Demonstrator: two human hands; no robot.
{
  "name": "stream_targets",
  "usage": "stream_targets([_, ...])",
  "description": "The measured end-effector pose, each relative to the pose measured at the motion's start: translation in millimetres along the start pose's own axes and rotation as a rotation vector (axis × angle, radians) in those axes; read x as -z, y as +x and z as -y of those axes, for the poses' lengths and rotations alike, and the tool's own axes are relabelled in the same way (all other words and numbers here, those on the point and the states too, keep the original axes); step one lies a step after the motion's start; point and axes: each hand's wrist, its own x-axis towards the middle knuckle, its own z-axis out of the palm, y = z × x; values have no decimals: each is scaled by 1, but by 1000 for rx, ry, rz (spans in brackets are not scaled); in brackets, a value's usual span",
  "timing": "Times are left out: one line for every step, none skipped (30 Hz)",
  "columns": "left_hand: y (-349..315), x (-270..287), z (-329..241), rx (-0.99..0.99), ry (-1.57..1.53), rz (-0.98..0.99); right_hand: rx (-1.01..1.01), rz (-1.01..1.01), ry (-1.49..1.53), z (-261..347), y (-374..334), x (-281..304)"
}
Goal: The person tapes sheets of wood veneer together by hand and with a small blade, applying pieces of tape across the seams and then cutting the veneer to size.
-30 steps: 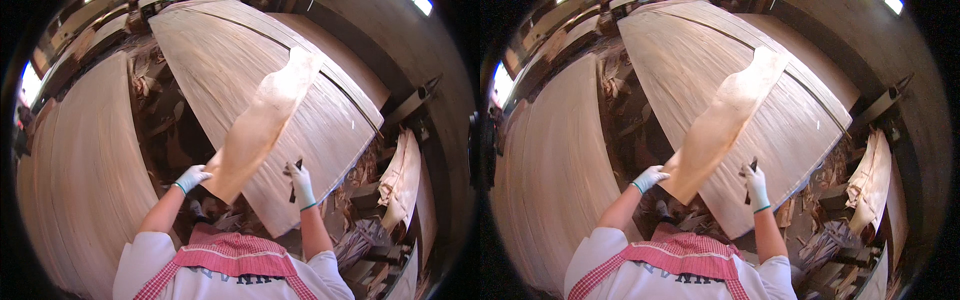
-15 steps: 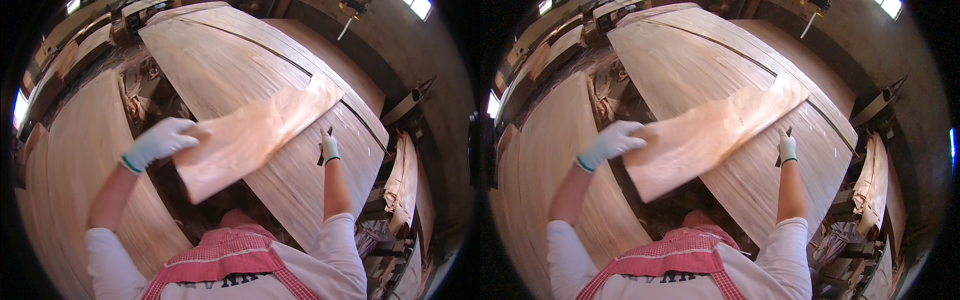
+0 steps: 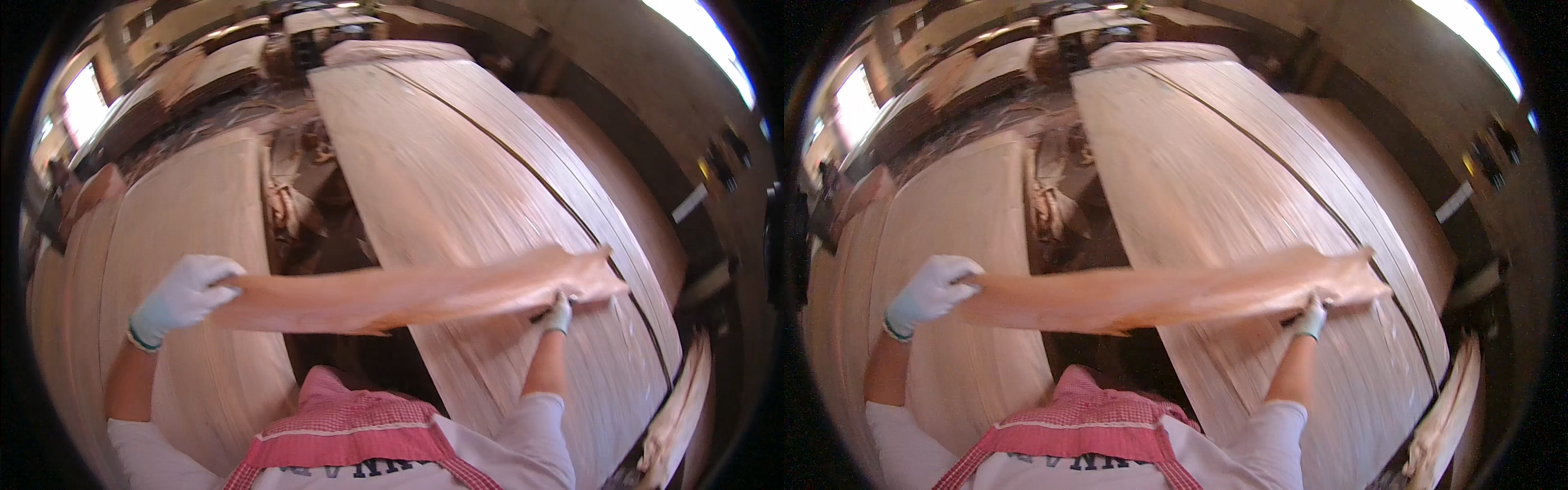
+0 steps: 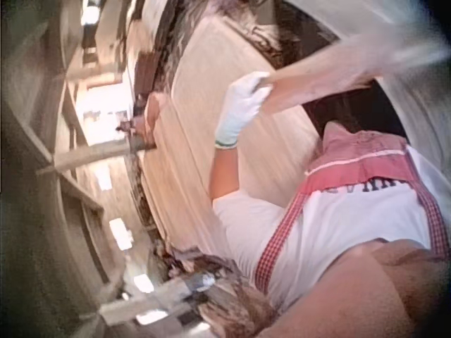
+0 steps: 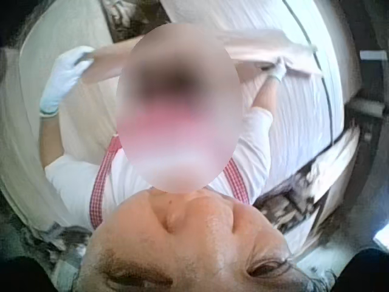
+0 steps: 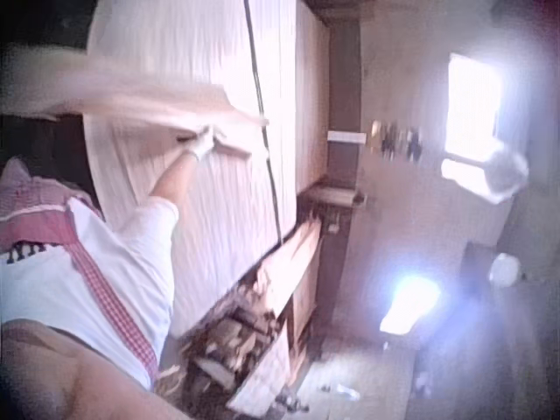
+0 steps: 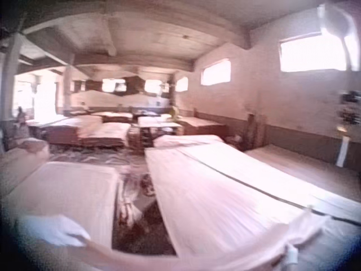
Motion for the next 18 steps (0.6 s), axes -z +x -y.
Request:
stream_targets([9, 2, 22, -42, 12, 11, 127, 50, -71, 13, 12, -14])
stream_targets([17, -2, 49, -91, 19, 22, 259, 97, -138, 27, 24, -30])
stream_targets([22, -8, 82, -45, 4, 69, 312, 86, -163, 23, 13, -76])
stream_targets([32, -16, 117, -27, -20, 113, 328, 88, -198, 35, 12, -112])
stream_targets([53, -29, 159, -58, -81, 144, 543, 139, -361, 80, 49, -113])
stream_targets([61, -43, 201, 4, -102, 209, 477, 61, -529, 74, 44, -159])
stream_targets([76, -57, 242, -14, -11, 349, 518, 113, -404, 84, 48, -200])
stream_targets([96, -72, 276, -37, -16, 492, 589, 132, -325, 100, 55, -240])
stream_targets([98, -81, 311, -42, 57, 512, 617, 175, -385, 79, 25, -308])
stream_targets([129, -99, 344, -155, 141, 523, 681, 188, -457, 124, 34, -335])
stream_targets([163, -106, 355, -143, 190, 548, 725, 229, -536, 154, 29, -366])
stream_targets([195, -89, 357, -79, 199, 592, 923, 245, -542, 151, -1, -427])
stream_targets([218, -72, 363, -43, 160, 531, 792, 318, -730, 157, -51, -481])
stream_targets([250, -60, 369, -119, 91, 428, 778, 246, -817, 196, -46, -506])
stream_targets([274, -48, 380, -125, 32, 384, 1001, 282, -956, 210, -49, -538])
stream_targets([298, -34, 386, -144, 18, 346, 957, 295, -873, 228, -48, -573])
stream_targets([324, -17, 390, -167, 13, 347, 1292, 202, -968, 247, -39, -602])
stream_targets([351, -3, 401, -163, 14, 335, 1127, 190, -1028, 265, -50, -638])
